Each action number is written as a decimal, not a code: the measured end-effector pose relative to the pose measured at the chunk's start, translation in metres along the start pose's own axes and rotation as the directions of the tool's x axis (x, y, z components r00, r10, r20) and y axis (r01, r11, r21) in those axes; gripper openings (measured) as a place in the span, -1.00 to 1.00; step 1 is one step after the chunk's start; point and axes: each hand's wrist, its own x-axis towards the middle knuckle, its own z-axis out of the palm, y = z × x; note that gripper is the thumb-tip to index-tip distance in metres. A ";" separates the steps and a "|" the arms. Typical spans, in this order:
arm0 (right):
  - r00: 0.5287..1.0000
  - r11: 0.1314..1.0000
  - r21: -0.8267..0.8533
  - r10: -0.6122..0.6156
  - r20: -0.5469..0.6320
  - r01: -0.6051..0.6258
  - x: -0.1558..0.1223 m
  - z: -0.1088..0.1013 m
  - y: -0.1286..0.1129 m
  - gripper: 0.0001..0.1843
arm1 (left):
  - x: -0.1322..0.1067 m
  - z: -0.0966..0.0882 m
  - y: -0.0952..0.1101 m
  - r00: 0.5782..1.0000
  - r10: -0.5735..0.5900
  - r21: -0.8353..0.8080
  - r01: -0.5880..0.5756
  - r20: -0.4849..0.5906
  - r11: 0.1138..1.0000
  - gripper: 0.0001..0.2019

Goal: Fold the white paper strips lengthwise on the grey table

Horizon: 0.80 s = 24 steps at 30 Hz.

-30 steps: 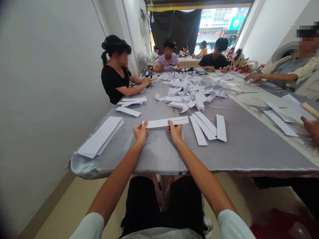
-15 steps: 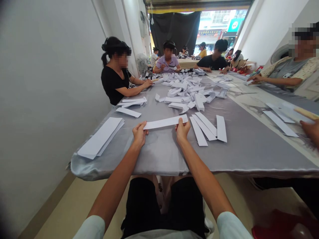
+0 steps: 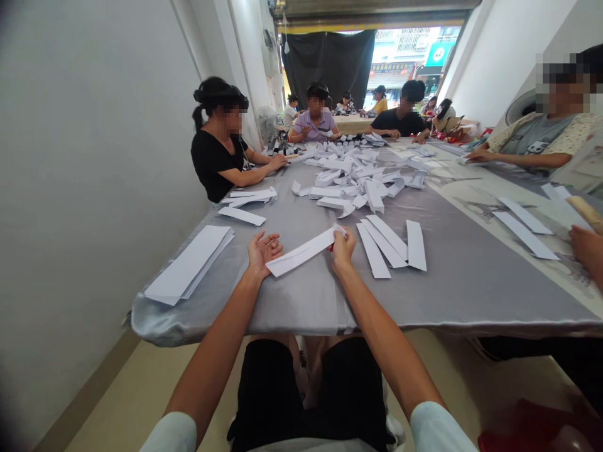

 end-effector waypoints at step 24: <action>0.811 0.972 -0.169 0.229 0.538 -0.163 -0.044 0.018 0.004 -0.55 | -0.005 0.007 -0.035 0.986 0.027 0.395 -0.091 0.165 0.914 -0.45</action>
